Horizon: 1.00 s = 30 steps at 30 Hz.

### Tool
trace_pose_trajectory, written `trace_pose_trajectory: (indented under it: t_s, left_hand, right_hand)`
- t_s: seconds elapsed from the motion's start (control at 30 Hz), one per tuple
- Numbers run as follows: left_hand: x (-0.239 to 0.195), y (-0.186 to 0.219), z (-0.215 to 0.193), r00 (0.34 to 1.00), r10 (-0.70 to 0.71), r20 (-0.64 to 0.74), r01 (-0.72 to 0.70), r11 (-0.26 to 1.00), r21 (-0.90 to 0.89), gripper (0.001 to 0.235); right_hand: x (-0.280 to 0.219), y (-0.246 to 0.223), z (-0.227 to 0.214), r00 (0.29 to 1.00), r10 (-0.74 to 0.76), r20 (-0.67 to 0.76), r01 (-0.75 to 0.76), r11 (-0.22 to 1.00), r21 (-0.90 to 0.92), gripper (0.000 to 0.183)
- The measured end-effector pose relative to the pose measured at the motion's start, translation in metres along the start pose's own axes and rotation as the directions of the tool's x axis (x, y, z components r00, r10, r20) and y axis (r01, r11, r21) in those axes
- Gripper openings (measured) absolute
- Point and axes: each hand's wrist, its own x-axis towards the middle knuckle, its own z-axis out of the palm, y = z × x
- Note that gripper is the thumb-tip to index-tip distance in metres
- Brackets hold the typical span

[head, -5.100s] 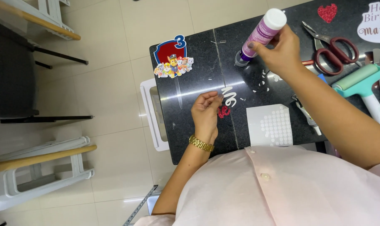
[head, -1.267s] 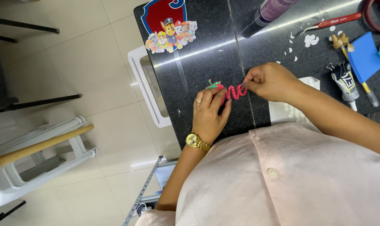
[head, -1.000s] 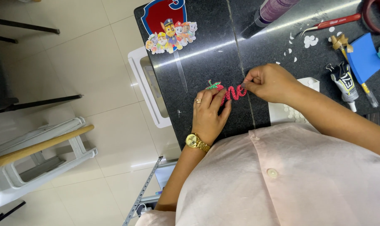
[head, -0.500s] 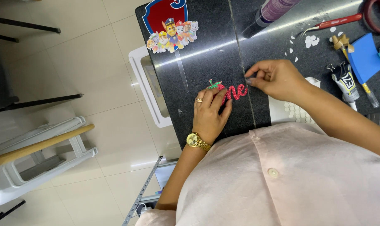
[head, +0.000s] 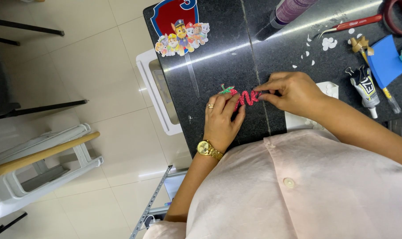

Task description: Assembling decorative character cutouts by applying glue and placing small pieces onto a base.

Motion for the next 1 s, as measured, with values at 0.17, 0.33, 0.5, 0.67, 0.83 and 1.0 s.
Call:
trace_pose_trajectory:
  t_s: [0.17,0.33,0.5,0.67,0.83,1.0]
  left_hand:
    - [0.000,-0.001,0.000,1.000,0.002,0.003,-0.002,1.000,-0.012,0.027]
    - [0.000,0.000,-0.001,1.000,0.005,-0.010,-0.005,1.000,-0.028,0.026]
    - [0.001,0.000,-0.002,1.000,0.013,-0.028,-0.015,0.999,-0.040,0.027]
    - [0.001,0.000,-0.001,1.000,0.011,-0.029,-0.013,0.999,-0.052,0.027]
    - [0.002,0.003,-0.006,0.999,0.013,-0.039,-0.015,0.997,-0.071,0.030]
    - [-0.005,-0.005,-0.003,0.997,-0.052,-0.050,0.039,0.975,-0.220,0.033]
  right_hand:
    - [0.001,-0.001,-0.001,1.000,-0.022,-0.005,0.022,1.000,-0.020,0.021]
    - [-0.005,-0.004,0.002,0.993,-0.088,-0.074,0.087,0.996,-0.015,0.021]
    - [-0.010,0.003,0.018,0.874,-0.471,-0.122,0.430,0.865,-0.259,0.003]
    - [-0.013,0.005,0.021,0.824,-0.550,-0.136,0.474,0.800,-0.367,0.005]
    - [-0.019,-0.005,0.022,0.773,-0.621,-0.128,0.524,0.740,-0.421,0.019]
    - [-0.025,0.013,0.032,0.818,-0.556,0.143,0.541,0.663,-0.517,0.062]
